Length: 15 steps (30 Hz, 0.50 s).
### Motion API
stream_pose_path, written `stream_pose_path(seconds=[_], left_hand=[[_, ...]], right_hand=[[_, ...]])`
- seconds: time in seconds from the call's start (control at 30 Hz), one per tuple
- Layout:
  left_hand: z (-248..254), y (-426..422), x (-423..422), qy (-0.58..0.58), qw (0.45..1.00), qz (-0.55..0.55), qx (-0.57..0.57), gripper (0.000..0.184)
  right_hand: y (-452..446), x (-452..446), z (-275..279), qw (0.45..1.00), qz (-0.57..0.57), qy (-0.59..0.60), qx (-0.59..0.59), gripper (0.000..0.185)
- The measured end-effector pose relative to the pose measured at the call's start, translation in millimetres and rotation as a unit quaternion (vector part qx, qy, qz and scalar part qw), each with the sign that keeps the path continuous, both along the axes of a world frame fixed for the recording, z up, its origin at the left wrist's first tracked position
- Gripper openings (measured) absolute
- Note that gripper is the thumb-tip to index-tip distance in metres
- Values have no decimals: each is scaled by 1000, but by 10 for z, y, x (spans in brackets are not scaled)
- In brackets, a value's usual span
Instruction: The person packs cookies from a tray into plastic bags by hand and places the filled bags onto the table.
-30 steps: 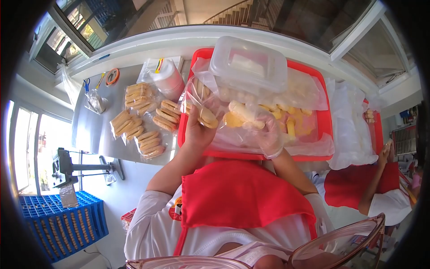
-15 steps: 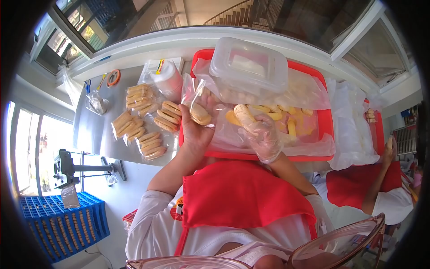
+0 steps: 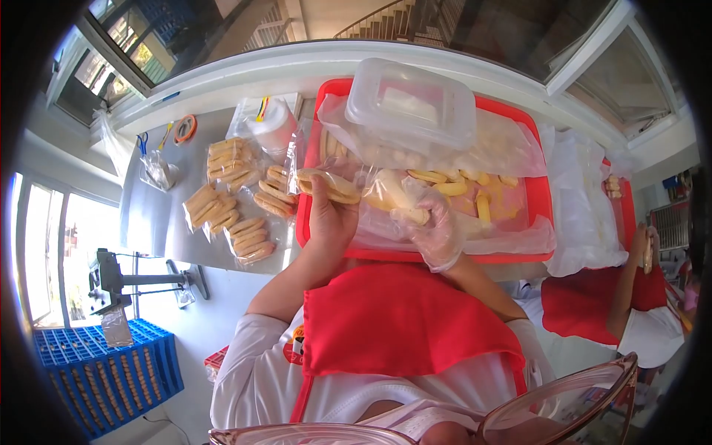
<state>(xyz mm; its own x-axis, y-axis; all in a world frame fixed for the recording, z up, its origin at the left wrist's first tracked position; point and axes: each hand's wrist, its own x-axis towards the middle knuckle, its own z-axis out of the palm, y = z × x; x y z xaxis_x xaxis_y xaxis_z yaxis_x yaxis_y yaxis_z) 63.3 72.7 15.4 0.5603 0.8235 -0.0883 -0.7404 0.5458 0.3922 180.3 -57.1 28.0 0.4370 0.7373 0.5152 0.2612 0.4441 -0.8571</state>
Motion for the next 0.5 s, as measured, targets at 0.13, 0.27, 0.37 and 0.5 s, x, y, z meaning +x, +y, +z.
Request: stream_pose_path(seconds=[0.13, 0.27, 0.37, 0.5], left_hand=[[79, -25, 14, 2, 1000, 0, -24, 44], [179, -70, -4, -11, 998, -32, -59, 39], [55, -45, -27, -68, 996, -61, -22, 43], [76, -66, -47, -2, 998, -42, 37, 43]], right_hand=[[-85, 55, -104, 996, 63, -12, -62, 38], [-92, 41, -122, 973, 133, 176, -64, 41], [-105, 82, -145, 967, 135, 206, -74, 42], [-26, 89, -157, 972, -18, 231, -46, 40]])
